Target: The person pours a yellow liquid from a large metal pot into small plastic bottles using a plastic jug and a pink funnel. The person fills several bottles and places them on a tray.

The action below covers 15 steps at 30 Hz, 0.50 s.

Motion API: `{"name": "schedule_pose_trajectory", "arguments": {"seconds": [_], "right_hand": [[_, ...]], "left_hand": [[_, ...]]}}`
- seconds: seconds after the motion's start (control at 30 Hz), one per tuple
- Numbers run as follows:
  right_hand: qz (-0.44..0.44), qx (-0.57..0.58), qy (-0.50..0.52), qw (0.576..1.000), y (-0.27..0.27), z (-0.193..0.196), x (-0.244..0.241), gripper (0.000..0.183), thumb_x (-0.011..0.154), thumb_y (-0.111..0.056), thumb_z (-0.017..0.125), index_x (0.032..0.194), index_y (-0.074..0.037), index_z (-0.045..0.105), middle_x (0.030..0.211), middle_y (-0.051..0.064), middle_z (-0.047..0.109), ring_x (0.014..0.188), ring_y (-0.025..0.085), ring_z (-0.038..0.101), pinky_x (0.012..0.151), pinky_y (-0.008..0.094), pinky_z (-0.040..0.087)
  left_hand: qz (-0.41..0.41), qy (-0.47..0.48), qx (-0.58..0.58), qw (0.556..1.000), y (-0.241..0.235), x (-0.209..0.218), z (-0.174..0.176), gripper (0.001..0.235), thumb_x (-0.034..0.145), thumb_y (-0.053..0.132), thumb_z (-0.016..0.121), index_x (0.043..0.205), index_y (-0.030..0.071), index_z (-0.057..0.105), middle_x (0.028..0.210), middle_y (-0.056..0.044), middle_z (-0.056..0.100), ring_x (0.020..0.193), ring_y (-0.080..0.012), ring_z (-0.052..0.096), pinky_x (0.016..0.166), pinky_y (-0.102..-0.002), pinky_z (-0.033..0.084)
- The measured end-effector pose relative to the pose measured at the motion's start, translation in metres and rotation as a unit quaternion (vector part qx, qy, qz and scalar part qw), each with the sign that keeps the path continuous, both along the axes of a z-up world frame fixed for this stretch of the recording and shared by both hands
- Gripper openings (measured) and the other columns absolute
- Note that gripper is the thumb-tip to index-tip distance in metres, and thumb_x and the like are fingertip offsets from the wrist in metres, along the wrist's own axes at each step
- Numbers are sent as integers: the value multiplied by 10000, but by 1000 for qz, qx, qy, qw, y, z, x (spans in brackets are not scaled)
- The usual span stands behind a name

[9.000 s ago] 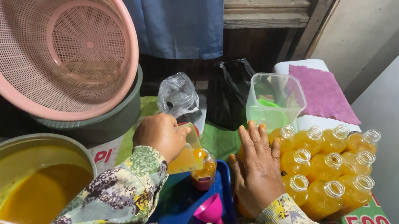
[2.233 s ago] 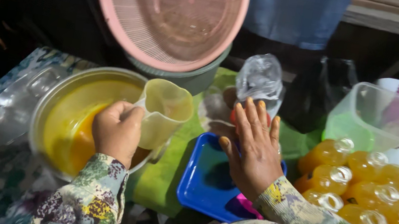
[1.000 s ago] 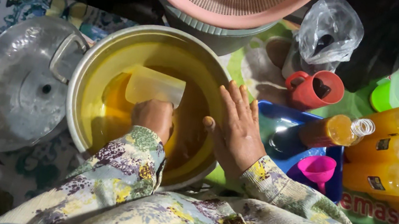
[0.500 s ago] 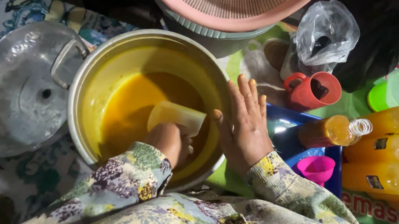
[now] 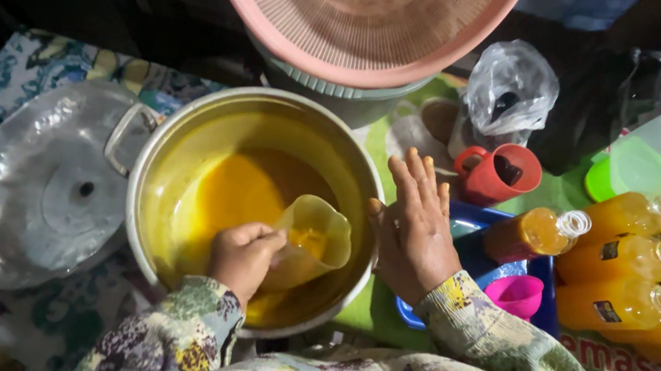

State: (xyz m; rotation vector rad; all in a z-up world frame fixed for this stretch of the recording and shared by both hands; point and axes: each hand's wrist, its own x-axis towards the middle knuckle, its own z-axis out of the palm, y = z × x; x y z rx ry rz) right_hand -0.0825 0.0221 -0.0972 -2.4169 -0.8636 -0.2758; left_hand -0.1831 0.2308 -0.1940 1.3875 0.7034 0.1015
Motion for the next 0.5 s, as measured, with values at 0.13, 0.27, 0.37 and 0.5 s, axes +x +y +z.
{"name": "schedule_pose_trajectory", "arguments": {"seconds": [0.13, 0.27, 0.37, 0.5], "right_hand": [[-12, 3, 10, 1000, -2, 14, 0, 591, 969, -205, 639, 1491, -44, 414, 1612, 253, 336, 1527, 453, 259, 1214, 574, 204], [-42, 21, 1, 999, -10, 23, 1, 592, 982, -247, 622, 1493, -41, 406, 1608, 252, 336, 1528, 450, 241, 1214, 577, 186], [-68, 40, -12, 997, -22, 28, 6, 596, 986, -267, 610, 1497, -40, 402, 1607, 253, 340, 1531, 444, 236, 1209, 577, 178], [-103, 38, -25, 994, -54, 34, 21, 590, 1004, -300, 593, 1506, -54, 406, 1616, 242, 342, 1532, 422, 250, 1218, 572, 175]], "left_hand": [[8, -8, 8, 1000, -6, 6, 54, 269, 853, 228, 783, 718, 4, 723, 588, -4, 622, 535, -80, 531, 539, -265, 411], [-6, -60, 38, 997, -13, 24, 99, 280, 857, 216, 787, 700, 1, 702, 580, 8, 613, 520, -68, 512, 511, -263, 405], [-26, -129, 78, 988, -24, 42, 124, 246, 851, 192, 786, 699, 16, 706, 594, 14, 628, 517, -53, 531, 501, -250, 435], [-55, -160, 82, 982, -47, 66, 143, 239, 842, 169, 791, 693, 8, 696, 608, 14, 631, 530, -46, 534, 501, -254, 443]]}}
